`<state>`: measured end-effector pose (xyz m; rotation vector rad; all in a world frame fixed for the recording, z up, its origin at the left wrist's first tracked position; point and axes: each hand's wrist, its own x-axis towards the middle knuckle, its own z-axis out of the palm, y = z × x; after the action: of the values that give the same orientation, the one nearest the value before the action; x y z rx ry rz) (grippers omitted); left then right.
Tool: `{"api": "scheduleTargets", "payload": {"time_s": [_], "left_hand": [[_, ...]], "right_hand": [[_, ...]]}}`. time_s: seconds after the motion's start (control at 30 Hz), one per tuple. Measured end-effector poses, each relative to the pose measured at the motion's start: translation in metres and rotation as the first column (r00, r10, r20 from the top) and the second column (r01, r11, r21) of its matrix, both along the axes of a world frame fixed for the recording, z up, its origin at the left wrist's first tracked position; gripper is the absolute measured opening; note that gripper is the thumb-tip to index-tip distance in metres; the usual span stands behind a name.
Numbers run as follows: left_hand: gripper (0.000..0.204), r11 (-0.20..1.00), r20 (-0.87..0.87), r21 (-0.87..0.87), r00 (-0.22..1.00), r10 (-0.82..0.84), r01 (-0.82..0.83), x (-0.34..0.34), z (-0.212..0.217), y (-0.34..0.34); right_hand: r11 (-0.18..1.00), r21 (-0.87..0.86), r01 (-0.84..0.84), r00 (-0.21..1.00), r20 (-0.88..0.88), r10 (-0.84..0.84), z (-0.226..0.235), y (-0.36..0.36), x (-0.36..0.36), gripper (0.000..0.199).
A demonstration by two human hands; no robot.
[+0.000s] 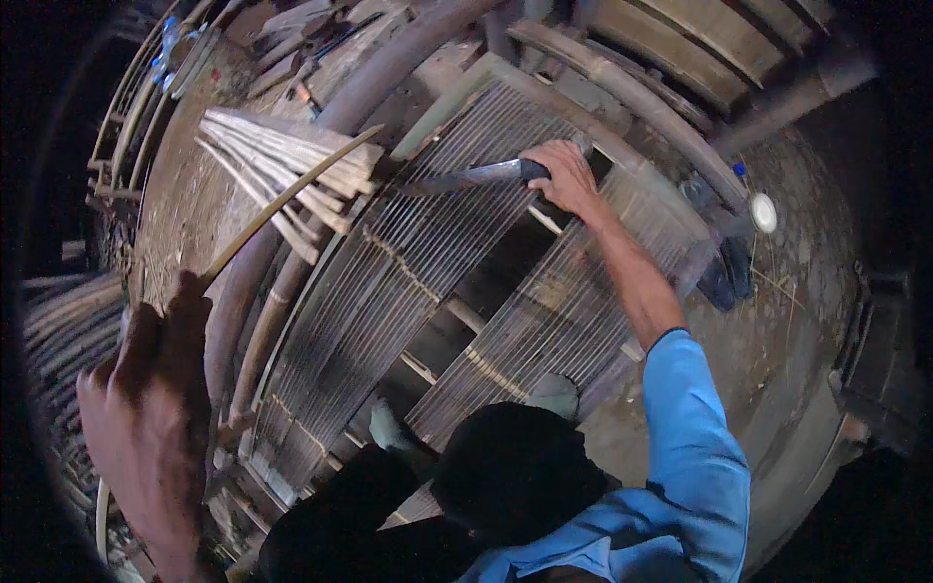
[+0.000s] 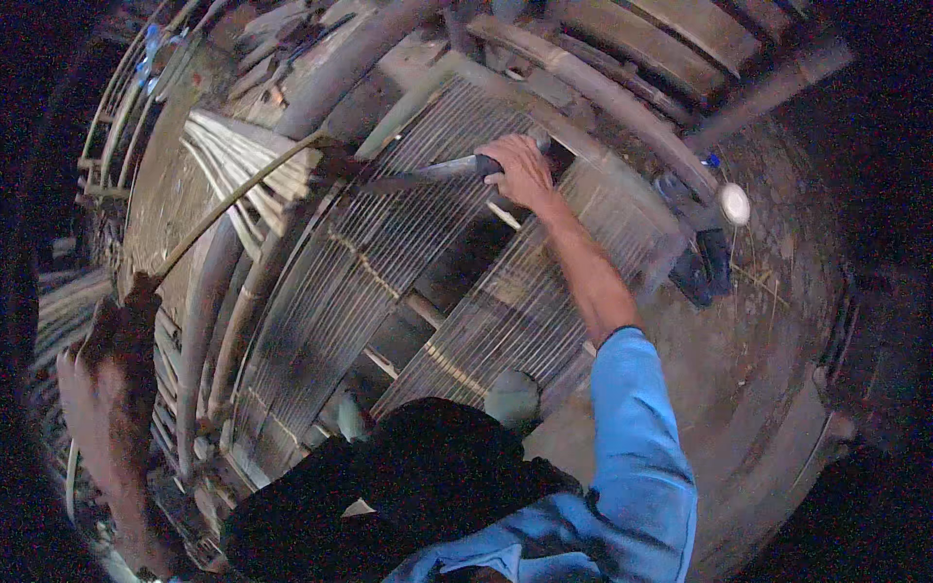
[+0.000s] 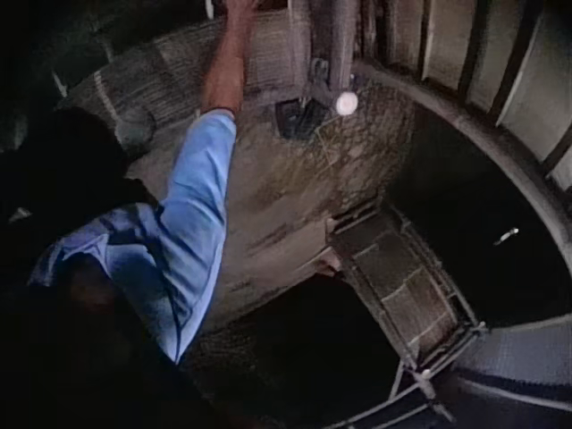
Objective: The person weaves bamboo strips together by hand and using a tool to tighten and align the slats.
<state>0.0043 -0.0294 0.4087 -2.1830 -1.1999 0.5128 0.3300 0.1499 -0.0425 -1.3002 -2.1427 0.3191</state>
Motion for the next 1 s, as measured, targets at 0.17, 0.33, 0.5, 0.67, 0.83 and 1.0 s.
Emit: {"api": "scheduleTargets", "payload": {"time_s": [0.17,0.33,0.5,0.67,0.83,1.0], "left_hand": [[0.027,0.999,0.026,0.022,0.999,-0.029,0.029,-0.006,0.016,-0.009],[0.019,0.996,0.074,0.032,0.993,-0.087,0.085,0.002,0.018,-0.008],[0.011,0.959,0.118,0.073,0.953,-0.280,0.273,0.019,0.018,0.001],[0.034,0.982,0.161,-0.157,0.978,0.135,-0.109,0.014,0.031,-0.007],[0.033,0.951,0.568,0.285,0.778,-0.269,0.121,-0.023,-0.022,-0.005],[0.029,0.959,0.939,0.265,-0.200,-0.280,-0.102,-0.041,-0.076,-0.045]], "right_hand": [[0.978,0.198,0.068,0.988,-0.148,-0.038,0.036,0.038,-0.037,0.055],[0.969,0.022,0.245,0.798,-0.572,-0.189,0.127,0.008,-0.042,0.047],[0.824,0.554,-0.120,0.842,-0.383,0.381,0.230,-0.051,-0.098,0.043],[0.938,0.115,-0.326,0.778,-0.532,0.335,0.237,-0.110,-0.126,0.019],[0.931,0.058,-0.361,0.717,-0.621,0.316,0.203,-0.158,-0.139,0.005],[0.794,-0.032,-0.607,0.332,-0.918,0.218,0.156,-0.237,-0.233,0.021]]}}
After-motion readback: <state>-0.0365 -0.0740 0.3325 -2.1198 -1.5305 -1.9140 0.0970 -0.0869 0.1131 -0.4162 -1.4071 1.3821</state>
